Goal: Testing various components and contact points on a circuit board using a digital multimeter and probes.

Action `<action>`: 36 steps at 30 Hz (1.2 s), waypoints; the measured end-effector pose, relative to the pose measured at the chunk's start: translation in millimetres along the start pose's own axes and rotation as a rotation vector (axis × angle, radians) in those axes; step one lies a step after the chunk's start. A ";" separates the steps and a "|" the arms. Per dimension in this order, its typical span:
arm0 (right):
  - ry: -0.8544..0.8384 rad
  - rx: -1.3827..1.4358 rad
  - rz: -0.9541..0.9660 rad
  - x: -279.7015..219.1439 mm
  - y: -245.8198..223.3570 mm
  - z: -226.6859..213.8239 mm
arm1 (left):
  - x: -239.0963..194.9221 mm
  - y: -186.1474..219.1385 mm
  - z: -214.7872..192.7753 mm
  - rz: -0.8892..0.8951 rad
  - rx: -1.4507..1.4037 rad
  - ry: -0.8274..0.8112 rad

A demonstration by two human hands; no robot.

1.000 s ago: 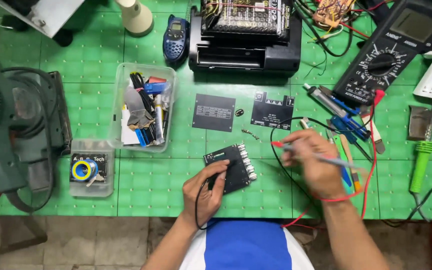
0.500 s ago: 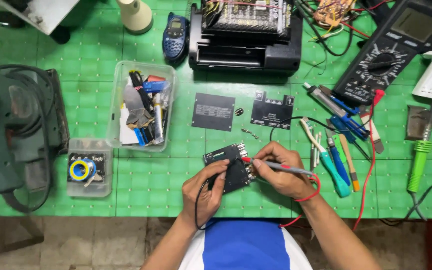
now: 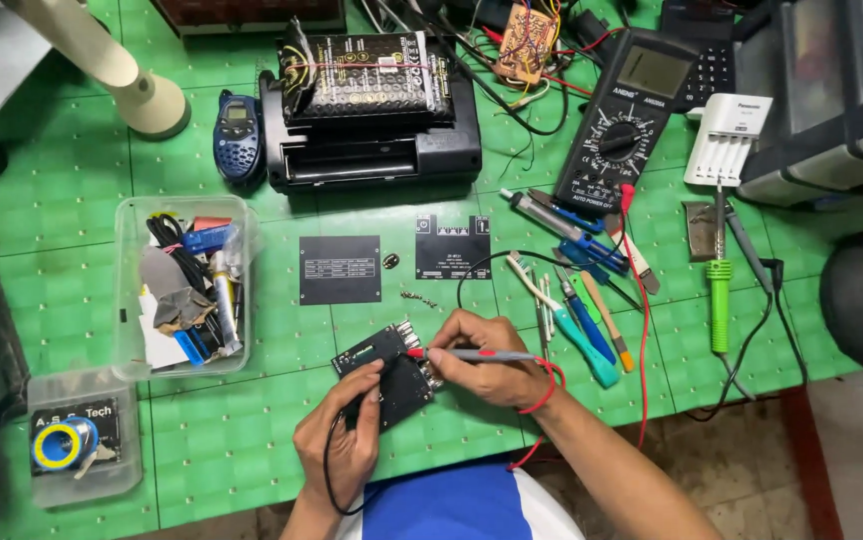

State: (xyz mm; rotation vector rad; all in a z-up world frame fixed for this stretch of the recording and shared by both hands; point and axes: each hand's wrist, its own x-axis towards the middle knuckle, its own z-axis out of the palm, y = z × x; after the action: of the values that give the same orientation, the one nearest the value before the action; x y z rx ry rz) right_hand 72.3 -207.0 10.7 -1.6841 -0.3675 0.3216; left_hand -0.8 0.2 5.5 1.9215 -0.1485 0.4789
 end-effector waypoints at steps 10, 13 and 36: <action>0.000 0.010 0.038 1.3 -4.6 -0.2 | -0.4 -1.0 0.1 0.019 0.008 0.000; -0.002 0.005 0.024 1.9 -4.9 -0.4 | -0.5 -1.5 0.4 0.015 0.002 -0.002; -0.002 0.017 0.038 1.5 -4.5 -0.3 | 0.2 0.0 0.6 0.022 0.012 0.004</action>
State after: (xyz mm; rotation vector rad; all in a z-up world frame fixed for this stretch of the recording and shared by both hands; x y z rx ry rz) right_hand 73.5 -206.0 15.2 -1.6755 -0.3335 0.3534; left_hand -0.5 -0.3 5.3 1.9321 -0.1646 0.4999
